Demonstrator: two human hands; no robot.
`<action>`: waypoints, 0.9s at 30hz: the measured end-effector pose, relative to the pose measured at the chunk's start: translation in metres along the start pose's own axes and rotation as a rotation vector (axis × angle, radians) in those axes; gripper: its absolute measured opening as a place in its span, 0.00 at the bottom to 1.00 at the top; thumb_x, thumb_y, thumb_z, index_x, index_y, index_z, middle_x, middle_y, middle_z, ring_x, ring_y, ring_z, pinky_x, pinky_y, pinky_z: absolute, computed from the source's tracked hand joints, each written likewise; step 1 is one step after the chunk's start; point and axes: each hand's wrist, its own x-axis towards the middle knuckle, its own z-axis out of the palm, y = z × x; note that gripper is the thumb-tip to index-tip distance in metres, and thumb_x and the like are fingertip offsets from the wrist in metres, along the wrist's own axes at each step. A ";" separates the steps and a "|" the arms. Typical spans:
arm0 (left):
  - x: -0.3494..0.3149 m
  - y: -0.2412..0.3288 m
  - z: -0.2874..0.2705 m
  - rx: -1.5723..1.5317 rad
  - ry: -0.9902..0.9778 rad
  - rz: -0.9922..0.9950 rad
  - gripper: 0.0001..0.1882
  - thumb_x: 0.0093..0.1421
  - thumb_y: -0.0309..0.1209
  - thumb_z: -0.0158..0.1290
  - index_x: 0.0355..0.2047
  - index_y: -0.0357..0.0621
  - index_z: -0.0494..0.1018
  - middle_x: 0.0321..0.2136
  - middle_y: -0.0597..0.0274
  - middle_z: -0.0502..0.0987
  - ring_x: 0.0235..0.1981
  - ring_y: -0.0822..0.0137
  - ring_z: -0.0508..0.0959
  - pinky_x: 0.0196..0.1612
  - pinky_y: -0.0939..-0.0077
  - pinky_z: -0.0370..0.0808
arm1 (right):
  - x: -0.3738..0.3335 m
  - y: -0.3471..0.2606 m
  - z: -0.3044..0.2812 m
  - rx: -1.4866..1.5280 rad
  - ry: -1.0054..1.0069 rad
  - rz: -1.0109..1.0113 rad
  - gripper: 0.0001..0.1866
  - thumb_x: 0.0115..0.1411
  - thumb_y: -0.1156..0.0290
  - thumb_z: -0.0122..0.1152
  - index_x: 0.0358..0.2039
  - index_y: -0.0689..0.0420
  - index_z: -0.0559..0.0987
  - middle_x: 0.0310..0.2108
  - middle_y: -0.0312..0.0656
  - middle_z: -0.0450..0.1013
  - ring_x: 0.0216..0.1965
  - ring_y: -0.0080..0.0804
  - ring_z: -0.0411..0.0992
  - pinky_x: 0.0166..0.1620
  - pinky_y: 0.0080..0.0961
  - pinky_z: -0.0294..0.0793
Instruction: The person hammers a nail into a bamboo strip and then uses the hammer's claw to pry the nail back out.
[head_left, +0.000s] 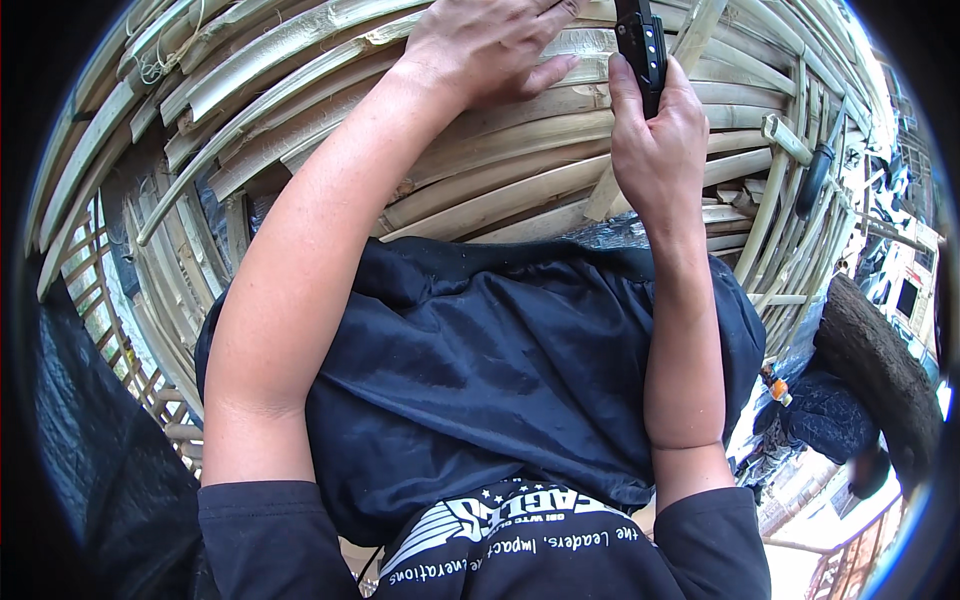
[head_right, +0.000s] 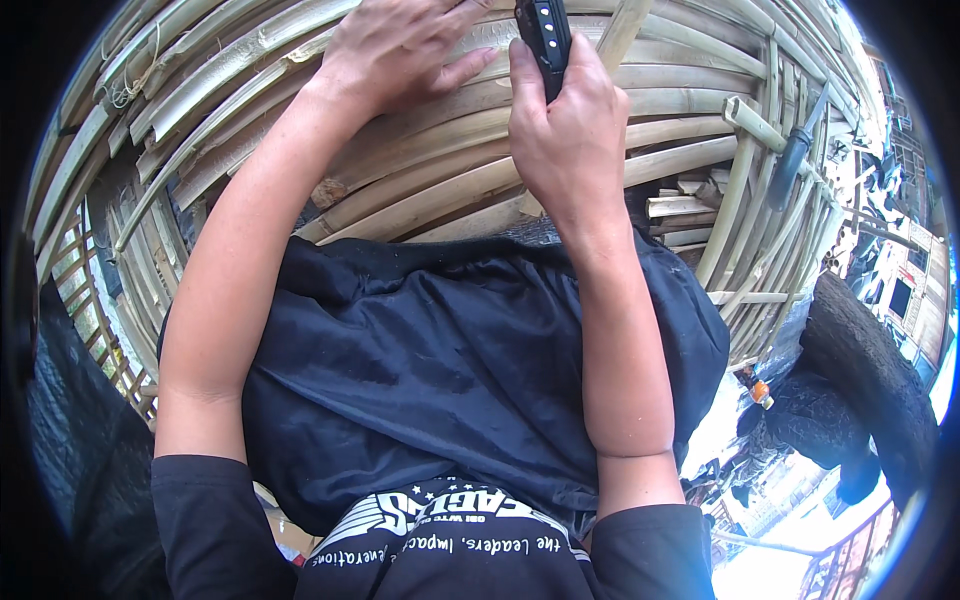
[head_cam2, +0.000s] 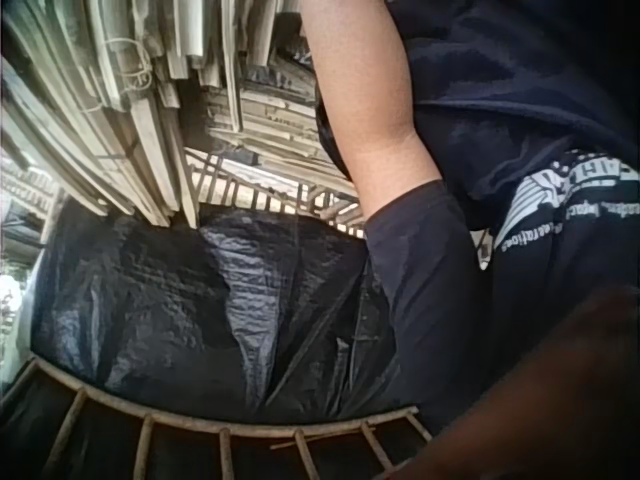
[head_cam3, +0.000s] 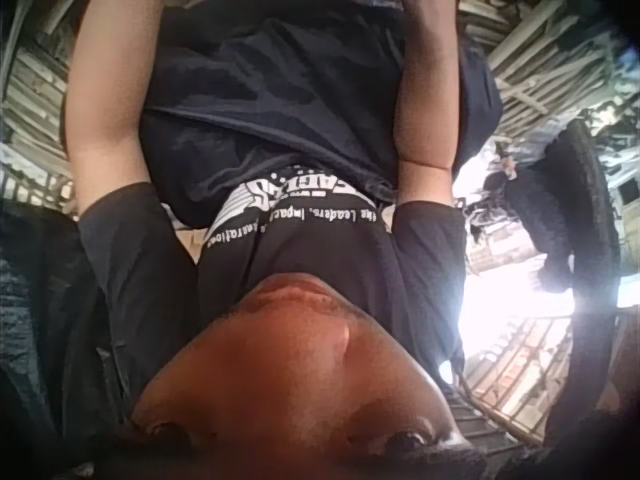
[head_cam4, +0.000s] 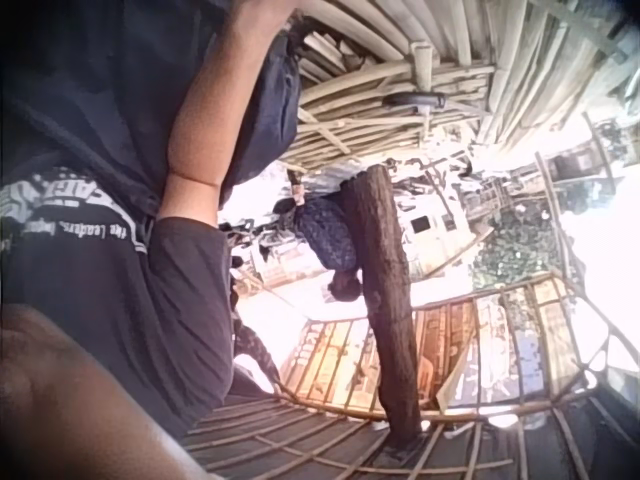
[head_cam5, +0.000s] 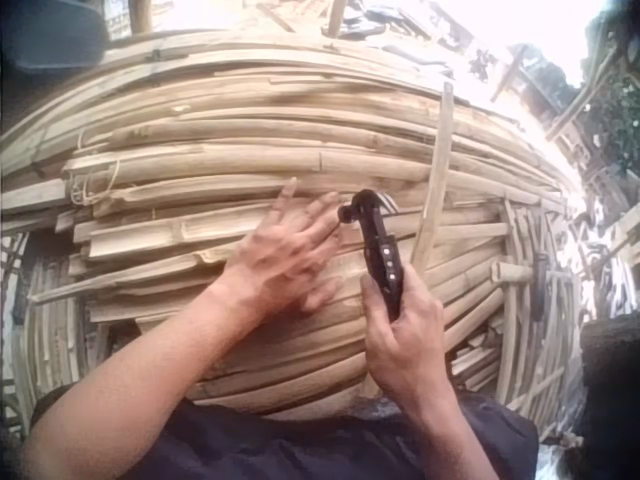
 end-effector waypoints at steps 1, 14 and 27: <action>-0.001 0.000 0.000 -0.019 0.011 -0.006 0.35 0.67 0.57 0.43 0.63 0.44 0.71 0.71 0.55 0.62 0.74 0.59 0.58 0.76 0.37 0.43 | -0.001 -0.001 0.000 0.000 -0.001 0.000 0.13 0.69 0.66 0.61 0.39 0.65 0.77 0.24 0.54 0.77 0.27 0.55 0.78 0.33 0.40 0.74; -0.002 0.000 -0.002 -0.124 0.090 -0.008 0.36 0.64 0.54 0.51 0.67 0.46 0.67 0.69 0.54 0.66 0.73 0.58 0.60 0.76 0.37 0.42 | -0.009 0.000 0.008 0.003 0.016 -0.055 0.11 0.68 0.68 0.61 0.39 0.65 0.77 0.25 0.55 0.77 0.29 0.58 0.79 0.32 0.42 0.74; -0.001 0.001 -0.004 -0.155 0.117 -0.019 0.34 0.60 0.51 0.57 0.59 0.41 0.73 0.64 0.52 0.71 0.70 0.58 0.65 0.75 0.37 0.43 | -0.025 0.000 0.005 -0.126 0.163 -0.267 0.14 0.68 0.66 0.61 0.47 0.62 0.74 0.26 0.57 0.78 0.29 0.60 0.78 0.32 0.47 0.75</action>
